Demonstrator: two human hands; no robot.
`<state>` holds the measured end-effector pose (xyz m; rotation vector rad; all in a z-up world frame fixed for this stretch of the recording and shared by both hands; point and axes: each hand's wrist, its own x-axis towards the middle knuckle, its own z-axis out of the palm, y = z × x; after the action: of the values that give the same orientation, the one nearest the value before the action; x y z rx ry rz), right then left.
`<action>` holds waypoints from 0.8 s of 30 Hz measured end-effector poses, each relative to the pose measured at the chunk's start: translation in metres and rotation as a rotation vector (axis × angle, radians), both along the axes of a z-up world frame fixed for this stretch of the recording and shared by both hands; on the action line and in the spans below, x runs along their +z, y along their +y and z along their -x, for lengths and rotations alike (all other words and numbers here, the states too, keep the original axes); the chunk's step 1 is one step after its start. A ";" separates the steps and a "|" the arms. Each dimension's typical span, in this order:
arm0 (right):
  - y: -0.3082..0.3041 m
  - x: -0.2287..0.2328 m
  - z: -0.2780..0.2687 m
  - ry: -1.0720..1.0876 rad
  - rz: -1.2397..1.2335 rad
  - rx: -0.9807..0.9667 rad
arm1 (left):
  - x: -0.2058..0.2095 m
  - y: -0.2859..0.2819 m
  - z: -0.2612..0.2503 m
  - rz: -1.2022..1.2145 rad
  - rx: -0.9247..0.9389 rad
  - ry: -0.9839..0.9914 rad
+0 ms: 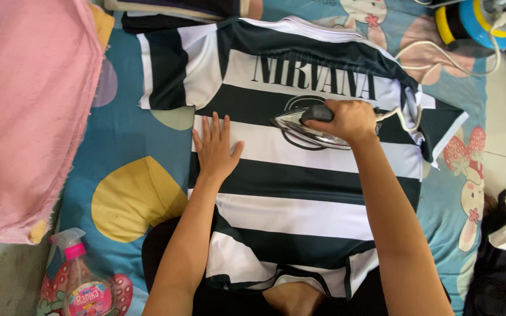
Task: The person irons a black and white striped t-shirt laid out on a bed. They use an electric iron to smooth the fabric, focusing on the sleeves, the main body, and the area around the printed logo. The person adjusts the shirt's position several times to ensure all sections are ironed.
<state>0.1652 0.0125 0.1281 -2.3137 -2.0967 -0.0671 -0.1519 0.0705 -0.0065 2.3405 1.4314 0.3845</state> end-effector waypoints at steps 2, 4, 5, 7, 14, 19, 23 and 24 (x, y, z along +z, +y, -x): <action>0.013 -0.003 0.003 0.024 0.015 -0.138 | 0.002 0.003 0.001 0.016 0.022 0.011; 0.027 -0.006 0.007 0.046 -0.017 -0.250 | 0.004 0.004 0.002 0.033 0.042 0.017; 0.033 -0.008 0.009 0.056 -0.057 -0.295 | 0.004 0.003 0.003 0.041 0.050 0.017; 0.040 -0.008 0.011 0.058 -0.080 -0.288 | 0.005 0.006 0.007 0.034 0.062 0.010; 0.044 -0.011 0.011 0.020 -0.049 -0.188 | 0.001 0.006 0.007 0.028 0.072 -0.005; 0.067 -0.015 0.017 0.016 -0.019 -0.275 | -0.002 0.007 0.007 0.017 0.070 -0.031; 0.052 -0.004 0.021 -0.001 0.109 -0.090 | -0.001 0.008 0.004 0.049 0.074 -0.019; 0.051 -0.002 0.024 -0.026 0.104 -0.026 | 0.000 0.008 0.005 0.047 0.081 -0.020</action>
<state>0.1408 0.0633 0.1259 -2.4108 -2.1315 0.0122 -0.1574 0.0783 -0.0061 2.2409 1.5131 0.3916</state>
